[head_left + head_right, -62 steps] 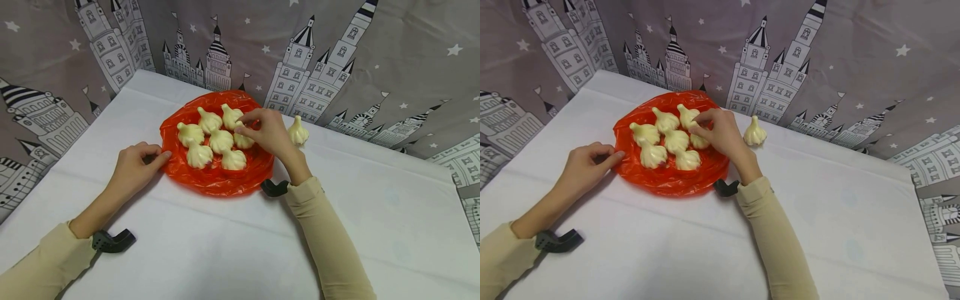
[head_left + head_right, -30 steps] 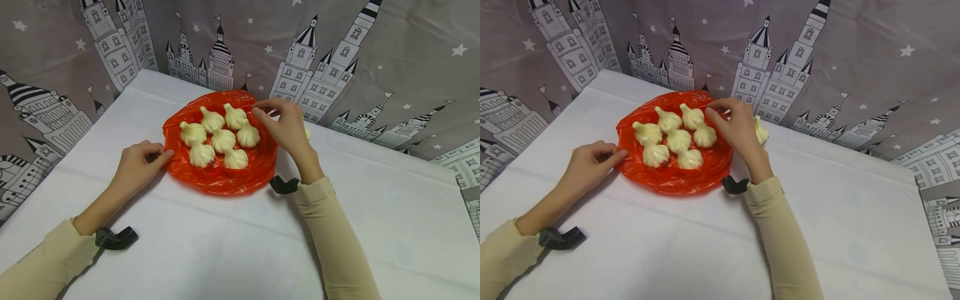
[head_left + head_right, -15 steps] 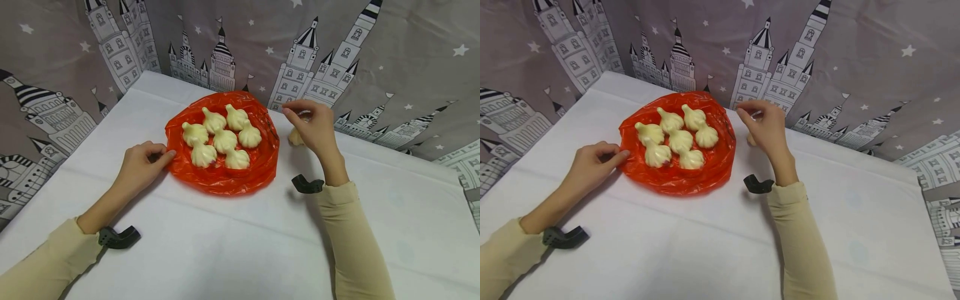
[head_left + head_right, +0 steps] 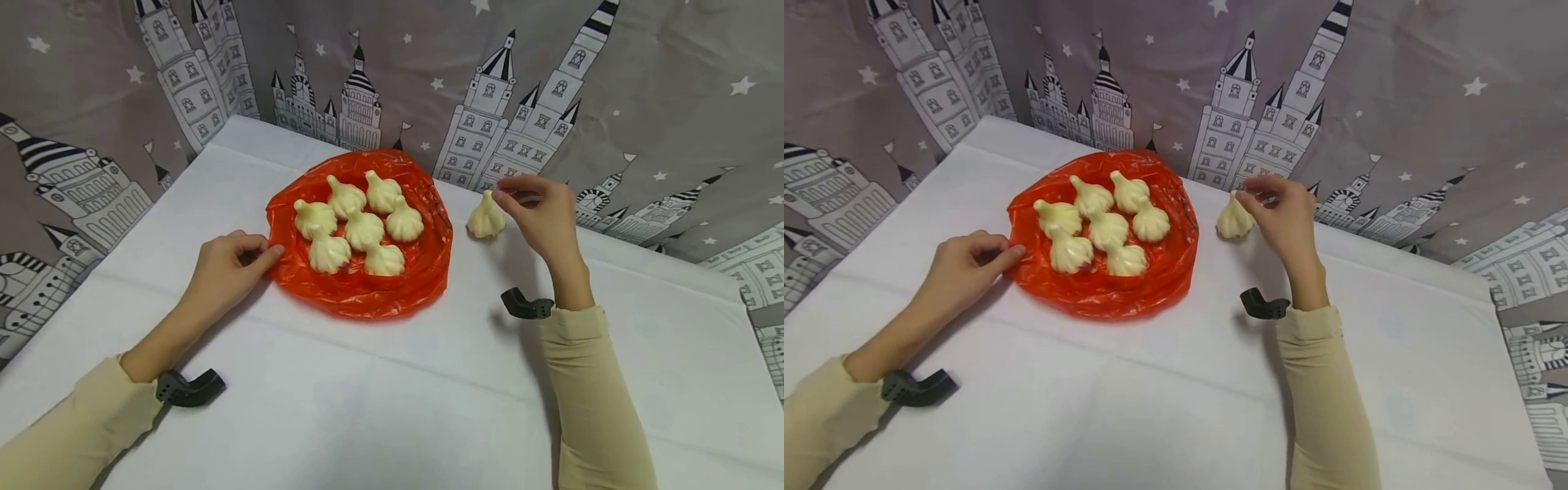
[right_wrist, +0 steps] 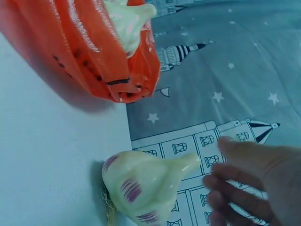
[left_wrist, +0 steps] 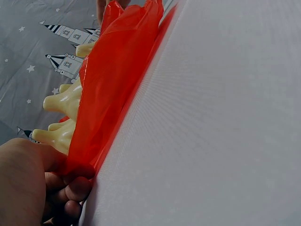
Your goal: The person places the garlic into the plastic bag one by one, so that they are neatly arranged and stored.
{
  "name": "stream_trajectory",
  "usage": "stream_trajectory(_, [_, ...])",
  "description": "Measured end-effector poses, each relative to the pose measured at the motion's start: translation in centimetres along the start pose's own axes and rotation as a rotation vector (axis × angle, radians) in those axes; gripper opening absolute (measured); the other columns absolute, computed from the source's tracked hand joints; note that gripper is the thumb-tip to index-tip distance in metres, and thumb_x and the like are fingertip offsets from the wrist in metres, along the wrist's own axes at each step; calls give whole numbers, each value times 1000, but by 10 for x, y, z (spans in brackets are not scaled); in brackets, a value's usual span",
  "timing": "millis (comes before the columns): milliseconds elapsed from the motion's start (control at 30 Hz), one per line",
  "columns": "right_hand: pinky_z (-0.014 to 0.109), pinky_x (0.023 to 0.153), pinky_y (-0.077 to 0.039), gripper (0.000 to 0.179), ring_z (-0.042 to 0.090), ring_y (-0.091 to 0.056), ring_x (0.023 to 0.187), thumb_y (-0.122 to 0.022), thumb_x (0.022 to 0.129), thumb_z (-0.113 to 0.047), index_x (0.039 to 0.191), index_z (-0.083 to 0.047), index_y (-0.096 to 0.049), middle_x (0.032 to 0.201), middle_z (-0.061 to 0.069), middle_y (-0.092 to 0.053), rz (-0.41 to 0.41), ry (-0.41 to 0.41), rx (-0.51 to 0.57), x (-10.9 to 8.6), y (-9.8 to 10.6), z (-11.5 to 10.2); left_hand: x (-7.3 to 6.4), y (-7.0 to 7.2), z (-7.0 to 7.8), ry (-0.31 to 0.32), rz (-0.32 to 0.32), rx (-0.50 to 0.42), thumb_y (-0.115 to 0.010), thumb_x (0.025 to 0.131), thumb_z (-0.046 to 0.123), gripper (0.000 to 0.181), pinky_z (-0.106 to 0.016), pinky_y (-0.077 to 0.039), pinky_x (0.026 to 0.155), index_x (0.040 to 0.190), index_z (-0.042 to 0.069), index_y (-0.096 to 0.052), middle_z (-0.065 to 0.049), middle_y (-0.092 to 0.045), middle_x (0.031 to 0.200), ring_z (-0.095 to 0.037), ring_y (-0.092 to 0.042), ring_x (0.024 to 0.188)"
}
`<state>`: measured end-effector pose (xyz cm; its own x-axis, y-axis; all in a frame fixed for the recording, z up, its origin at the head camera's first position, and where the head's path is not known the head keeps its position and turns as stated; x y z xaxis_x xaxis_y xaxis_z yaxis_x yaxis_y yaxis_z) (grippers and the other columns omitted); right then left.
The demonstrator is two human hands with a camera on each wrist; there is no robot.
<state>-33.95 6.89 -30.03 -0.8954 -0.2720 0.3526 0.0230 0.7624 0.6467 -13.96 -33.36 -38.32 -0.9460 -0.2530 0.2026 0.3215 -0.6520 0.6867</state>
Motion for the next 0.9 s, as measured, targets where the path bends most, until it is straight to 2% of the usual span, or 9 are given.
stream_trajectory(200, [12, 75, -50, 33, 7, -68, 86, -82, 93, -33, 115, -8, -81, 110, 13, -78, -15, -39, -9, -2, -5, 11, -1, 1, 1, -7, 3, -8, -70, 101, 23, 20, -26, -36, 69, 91, 5, -76, -11, -59, 80, -23, -48, 79])
stream_trajectory(367, [11, 76, -51, 30, 4, -68, 87, -82, 92, -33, 111, -10, -82, 108, 11, -79, -4, -20, -6, 0, -13, 13, -2, 2, 2, -6, 10, -8, -71, 100, 22, 20, -27, -36, 69, 91, 5, -76, -12, -59, 80, -24, -49, 79])
stream_trajectory(633, [11, 76, -52, 23, -4, -65, 81, -84, 91, -23, 105, -5, -82, 101, 14, -80, 53, 4, 3, 1, -19, 16, -2, 2, 1, 5, 2, -8, -70, 101, 23, 21, -26, -38, 70, 94, 4, -77, -12, -61, 82, -24, -49, 80])
stream_trajectory(900, [11, 77, -52, 23, -8, -63, 79, -82, 93, -24, 105, -4, -83, 100, 15, -80, 37, 13, -17, 1, -22, 14, -2, 1, -2, 22, -12, -11, -70, 101, 25, 23, -25, -38, 70, 99, 4, -78, -12, -62, 85, -24, -50, 83])
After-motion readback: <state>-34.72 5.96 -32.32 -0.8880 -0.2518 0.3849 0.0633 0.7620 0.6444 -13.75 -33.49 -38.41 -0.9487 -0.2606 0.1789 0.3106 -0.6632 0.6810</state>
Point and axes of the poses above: each hand's wrist, its own x-axis towards the middle knuckle, its own y-axis out of the back of the hand, z = x × y, the point moved 10 cm from there along x, towards the middle knuckle
